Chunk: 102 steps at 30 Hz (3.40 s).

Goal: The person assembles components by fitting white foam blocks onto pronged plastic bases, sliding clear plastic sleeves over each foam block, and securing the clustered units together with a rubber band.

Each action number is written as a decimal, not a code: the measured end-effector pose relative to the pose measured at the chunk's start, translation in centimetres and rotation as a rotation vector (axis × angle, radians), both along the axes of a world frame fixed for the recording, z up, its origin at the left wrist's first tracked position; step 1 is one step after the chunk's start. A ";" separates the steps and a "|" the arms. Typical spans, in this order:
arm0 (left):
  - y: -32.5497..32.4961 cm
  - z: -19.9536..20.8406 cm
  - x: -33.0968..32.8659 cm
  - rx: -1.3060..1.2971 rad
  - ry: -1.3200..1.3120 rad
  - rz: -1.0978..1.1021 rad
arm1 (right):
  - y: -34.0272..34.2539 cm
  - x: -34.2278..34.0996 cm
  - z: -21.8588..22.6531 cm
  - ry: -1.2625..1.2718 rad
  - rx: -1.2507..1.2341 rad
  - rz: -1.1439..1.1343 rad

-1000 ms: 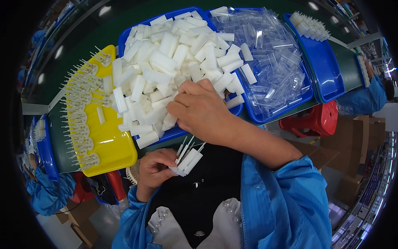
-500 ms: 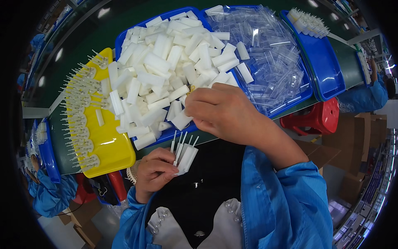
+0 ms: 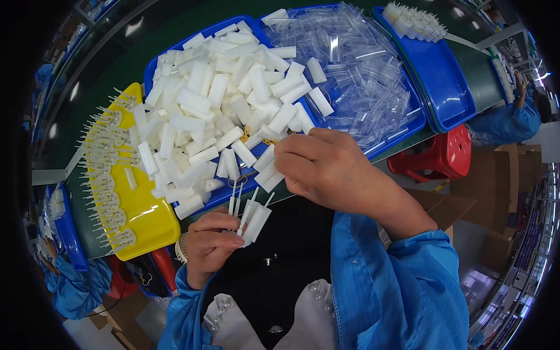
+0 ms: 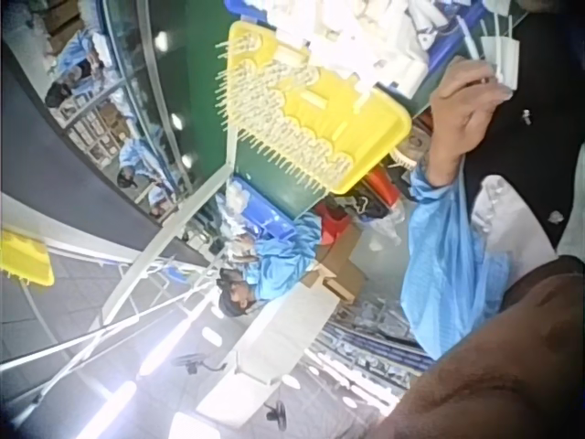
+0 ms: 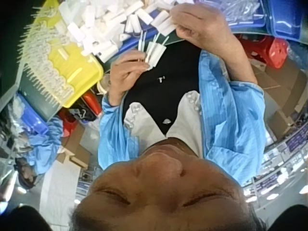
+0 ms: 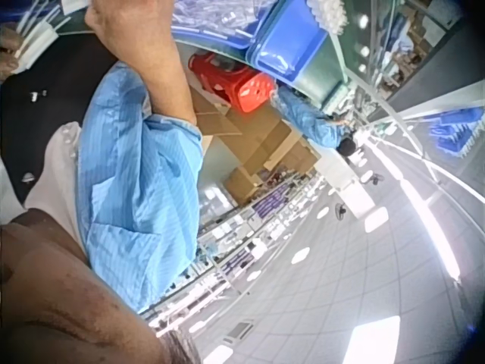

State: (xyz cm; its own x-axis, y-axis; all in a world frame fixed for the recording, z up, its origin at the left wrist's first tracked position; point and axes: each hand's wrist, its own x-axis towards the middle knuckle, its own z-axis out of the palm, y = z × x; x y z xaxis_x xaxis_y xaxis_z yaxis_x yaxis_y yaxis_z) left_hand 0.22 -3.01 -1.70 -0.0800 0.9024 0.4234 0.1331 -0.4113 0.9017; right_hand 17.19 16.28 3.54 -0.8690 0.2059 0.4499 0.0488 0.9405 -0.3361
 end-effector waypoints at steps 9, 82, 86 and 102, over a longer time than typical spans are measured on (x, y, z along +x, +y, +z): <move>0.7 -0.2 0.3 -0.049 -0.026 -0.035 | 0.0 0.6 0.1 0.012 -0.079 0.053; 1.4 -0.5 1.7 -0.227 -0.771 -0.160 | -2.3 -0.6 0.4 -0.055 -0.664 0.248; 1.0 -1.6 1.7 -0.240 -0.845 -0.206 | -2.1 -0.6 0.6 -0.060 -0.631 0.282; -1.3 -3.3 0.0 -0.032 -0.561 -0.210 | -3.1 -8.4 -0.4 -0.080 -0.142 0.163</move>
